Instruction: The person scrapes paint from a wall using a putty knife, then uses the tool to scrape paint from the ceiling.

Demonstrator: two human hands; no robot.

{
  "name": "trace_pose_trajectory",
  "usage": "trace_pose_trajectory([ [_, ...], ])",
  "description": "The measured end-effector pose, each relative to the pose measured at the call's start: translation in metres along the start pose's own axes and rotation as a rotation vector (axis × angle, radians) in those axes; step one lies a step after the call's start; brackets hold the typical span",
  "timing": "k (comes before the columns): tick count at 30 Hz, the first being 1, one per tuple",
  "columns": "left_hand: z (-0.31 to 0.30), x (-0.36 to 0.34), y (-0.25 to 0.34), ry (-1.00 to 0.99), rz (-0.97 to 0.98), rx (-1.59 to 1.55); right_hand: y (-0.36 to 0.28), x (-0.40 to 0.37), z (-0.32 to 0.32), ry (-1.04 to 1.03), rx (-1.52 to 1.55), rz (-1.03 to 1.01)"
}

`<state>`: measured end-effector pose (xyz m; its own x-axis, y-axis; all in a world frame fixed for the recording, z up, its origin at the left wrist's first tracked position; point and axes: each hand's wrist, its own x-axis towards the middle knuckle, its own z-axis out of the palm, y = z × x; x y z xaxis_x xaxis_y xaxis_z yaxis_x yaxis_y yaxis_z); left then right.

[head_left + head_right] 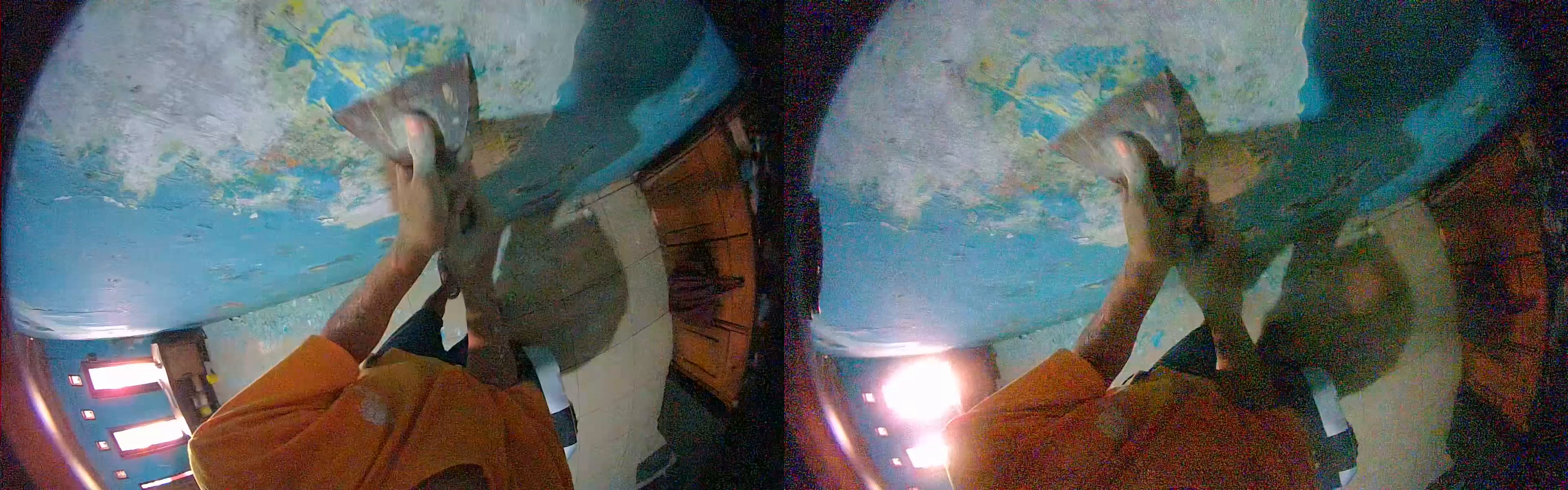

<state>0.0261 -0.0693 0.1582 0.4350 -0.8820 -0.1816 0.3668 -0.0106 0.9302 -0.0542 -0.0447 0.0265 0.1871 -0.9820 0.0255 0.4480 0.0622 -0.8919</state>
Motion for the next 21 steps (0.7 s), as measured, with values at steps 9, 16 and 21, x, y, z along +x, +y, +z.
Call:
trace_pose_trajectory([
  [9,0.011,-0.015,-0.036,0.176,-0.055,-0.164,-0.063,0.001,0.006,-0.117,-0.540,0.202],
  [16,-0.016,-0.004,-0.015,0.265,-0.099,-0.035,-0.002,0.005,-0.003,-0.216,0.010,0.170],
  [21,0.004,-0.027,0.002,0.185,0.138,0.312,-0.026,-0.012,0.004,-0.128,-0.087,0.214],
])
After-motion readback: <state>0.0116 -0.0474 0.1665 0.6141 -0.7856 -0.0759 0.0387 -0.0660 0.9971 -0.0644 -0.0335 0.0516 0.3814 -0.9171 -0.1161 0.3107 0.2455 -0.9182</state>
